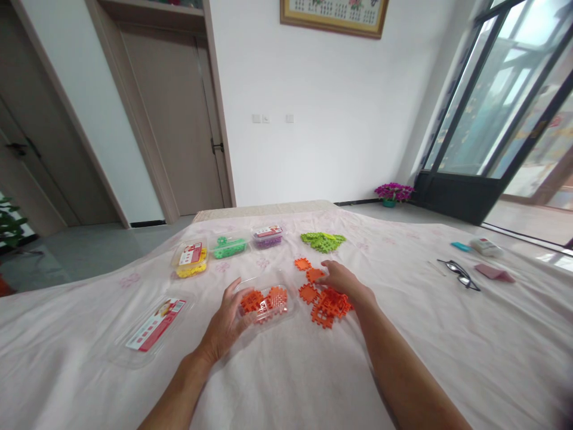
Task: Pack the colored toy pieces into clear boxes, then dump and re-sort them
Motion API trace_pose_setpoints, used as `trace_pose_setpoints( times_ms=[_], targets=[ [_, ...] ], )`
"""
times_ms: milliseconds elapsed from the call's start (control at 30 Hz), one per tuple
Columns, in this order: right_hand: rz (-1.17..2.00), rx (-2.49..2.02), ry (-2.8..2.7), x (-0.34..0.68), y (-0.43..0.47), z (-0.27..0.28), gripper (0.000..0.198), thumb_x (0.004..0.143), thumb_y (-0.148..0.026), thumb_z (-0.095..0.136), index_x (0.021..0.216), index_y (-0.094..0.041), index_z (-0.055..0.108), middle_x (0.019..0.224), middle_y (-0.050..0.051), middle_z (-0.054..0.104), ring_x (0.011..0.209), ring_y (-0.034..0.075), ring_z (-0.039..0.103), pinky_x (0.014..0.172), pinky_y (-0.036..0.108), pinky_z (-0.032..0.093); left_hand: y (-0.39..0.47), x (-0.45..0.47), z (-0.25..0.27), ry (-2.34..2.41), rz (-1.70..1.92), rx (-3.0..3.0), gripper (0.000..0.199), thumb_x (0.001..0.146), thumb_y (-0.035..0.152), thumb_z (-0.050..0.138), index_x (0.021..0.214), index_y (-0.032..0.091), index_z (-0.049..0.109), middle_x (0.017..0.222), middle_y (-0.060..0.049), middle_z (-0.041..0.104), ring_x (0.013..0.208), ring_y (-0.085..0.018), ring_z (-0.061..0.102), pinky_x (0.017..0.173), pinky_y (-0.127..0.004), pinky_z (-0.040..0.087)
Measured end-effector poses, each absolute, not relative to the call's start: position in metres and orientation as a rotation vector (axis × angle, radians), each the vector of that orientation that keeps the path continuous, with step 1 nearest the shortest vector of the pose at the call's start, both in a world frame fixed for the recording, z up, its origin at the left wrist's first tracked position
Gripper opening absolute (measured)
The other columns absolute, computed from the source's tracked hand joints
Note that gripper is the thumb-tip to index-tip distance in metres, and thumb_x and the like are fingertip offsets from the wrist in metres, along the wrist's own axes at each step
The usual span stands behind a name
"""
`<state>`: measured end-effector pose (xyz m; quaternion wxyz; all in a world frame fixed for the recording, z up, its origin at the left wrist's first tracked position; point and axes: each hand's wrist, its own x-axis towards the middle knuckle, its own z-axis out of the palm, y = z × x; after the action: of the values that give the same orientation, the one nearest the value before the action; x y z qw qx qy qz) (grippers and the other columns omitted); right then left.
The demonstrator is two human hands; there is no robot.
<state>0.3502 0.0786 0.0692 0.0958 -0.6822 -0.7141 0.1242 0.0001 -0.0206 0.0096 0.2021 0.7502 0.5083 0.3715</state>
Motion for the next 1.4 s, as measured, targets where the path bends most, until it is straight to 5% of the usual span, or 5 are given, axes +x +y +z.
trace_pose_setpoints(
  times_ms=[167,533,900,1267,1400],
  targets=[
    [0.310,-2.077,-2.090,0.343,0.080,0.060,0.042,0.092,-0.040,0.054,0.127,-0.019,0.063,0.122,0.015,0.068,0.113,0.027,0.062,0.083,0.031,0.044,-0.021,0.000,0.009,1.426,1.048,2.116,0.054,0.093,0.055,0.051,0.140,0.027,0.052,0.160,-0.010,0.025,0.148,-0.031,0.030,0.118,-0.050,0.034],
    [0.342,-1.904,-2.079,0.333,0.077,0.064,0.030,0.080,-0.034,0.066,0.105,-0.020,0.073,0.107,0.008,0.073,0.098,0.023,0.065,0.076,0.027,0.041,-0.022,0.000,0.010,1.422,1.053,2.100,0.054,0.093,0.055,0.051,0.140,0.028,0.052,0.160,-0.010,0.025,0.147,-0.031,0.031,0.117,-0.049,0.036],
    [0.995,-1.196,-1.631,0.283,0.061,0.088,0.042,0.081,-0.038,0.063,0.117,-0.016,0.067,0.078,0.002,0.070,0.067,0.015,0.062,0.059,0.025,0.043,-0.022,0.002,0.011,1.428,1.056,2.060,0.057,0.092,0.057,0.053,0.140,0.027,0.052,0.160,-0.011,0.024,0.148,-0.031,0.030,0.119,-0.051,0.032],
    [0.337,-1.793,-2.092,0.302,0.063,0.084,0.029,0.087,-0.031,0.060,0.111,-0.020,0.072,0.108,0.009,0.072,0.099,0.023,0.065,0.077,0.029,0.042,-0.023,0.001,0.013,1.428,1.031,2.064,0.057,0.092,0.057,0.052,0.141,0.027,0.051,0.161,-0.011,0.022,0.148,-0.030,0.030,0.119,-0.050,0.032],
    [0.424,-1.909,-2.294,0.306,0.058,0.084,0.052,0.071,-0.043,0.077,0.119,-0.024,0.070,0.113,0.008,0.071,0.102,0.026,0.065,0.074,0.030,0.043,-0.023,0.001,0.013,1.422,1.044,2.071,0.056,0.093,0.056,0.052,0.141,0.027,0.051,0.160,-0.011,0.024,0.147,-0.030,0.031,0.118,-0.049,0.033]
  ],
)
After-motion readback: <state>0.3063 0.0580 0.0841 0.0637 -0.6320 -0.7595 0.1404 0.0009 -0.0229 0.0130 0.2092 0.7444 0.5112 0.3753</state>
